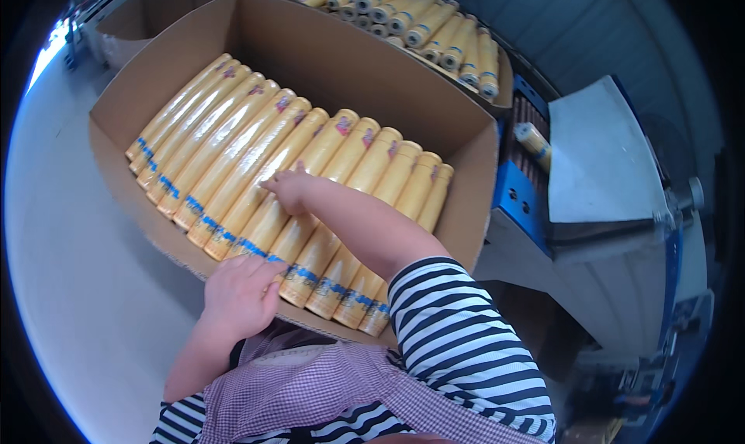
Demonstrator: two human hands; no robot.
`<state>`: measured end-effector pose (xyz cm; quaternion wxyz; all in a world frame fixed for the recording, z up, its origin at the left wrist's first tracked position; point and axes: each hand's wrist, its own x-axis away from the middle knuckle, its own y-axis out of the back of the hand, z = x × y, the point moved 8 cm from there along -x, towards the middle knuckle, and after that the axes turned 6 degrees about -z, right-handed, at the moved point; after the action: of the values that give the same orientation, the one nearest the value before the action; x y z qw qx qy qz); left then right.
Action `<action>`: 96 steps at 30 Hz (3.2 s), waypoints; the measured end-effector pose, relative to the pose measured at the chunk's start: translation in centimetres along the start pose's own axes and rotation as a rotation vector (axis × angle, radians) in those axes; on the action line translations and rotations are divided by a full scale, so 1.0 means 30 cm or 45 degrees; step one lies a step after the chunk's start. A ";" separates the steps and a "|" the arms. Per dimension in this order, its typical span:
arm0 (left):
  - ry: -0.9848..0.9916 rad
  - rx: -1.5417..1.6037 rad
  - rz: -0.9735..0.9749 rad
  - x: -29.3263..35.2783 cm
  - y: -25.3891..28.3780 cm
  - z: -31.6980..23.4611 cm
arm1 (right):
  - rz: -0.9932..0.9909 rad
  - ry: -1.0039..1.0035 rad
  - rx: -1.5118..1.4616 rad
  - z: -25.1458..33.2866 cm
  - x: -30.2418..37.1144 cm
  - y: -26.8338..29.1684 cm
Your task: The person packs long yellow plastic-wrapped rolls into a large cardboard box by hand, arranging them in layers and adjusting their position.
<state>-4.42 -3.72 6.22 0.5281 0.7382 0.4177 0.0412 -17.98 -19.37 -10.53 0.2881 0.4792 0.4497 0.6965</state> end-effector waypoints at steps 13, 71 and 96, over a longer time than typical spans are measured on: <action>0.040 0.045 0.034 -0.018 -0.006 -0.027 | -0.730 -1.795 -0.057 -1.447 1.638 0.365; 0.559 -0.175 -0.233 -0.051 0.124 0.312 | -0.468 0.083 -0.524 0.163 -0.059 0.059; 0.862 -0.336 0.315 -0.051 0.084 0.293 | -0.774 -0.981 -0.307 -0.285 1.244 0.054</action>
<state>0.44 -11.51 4.99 0.4418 0.6532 0.4673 0.3997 -39.85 8.00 5.01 0.6762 0.5121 0.3464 0.4007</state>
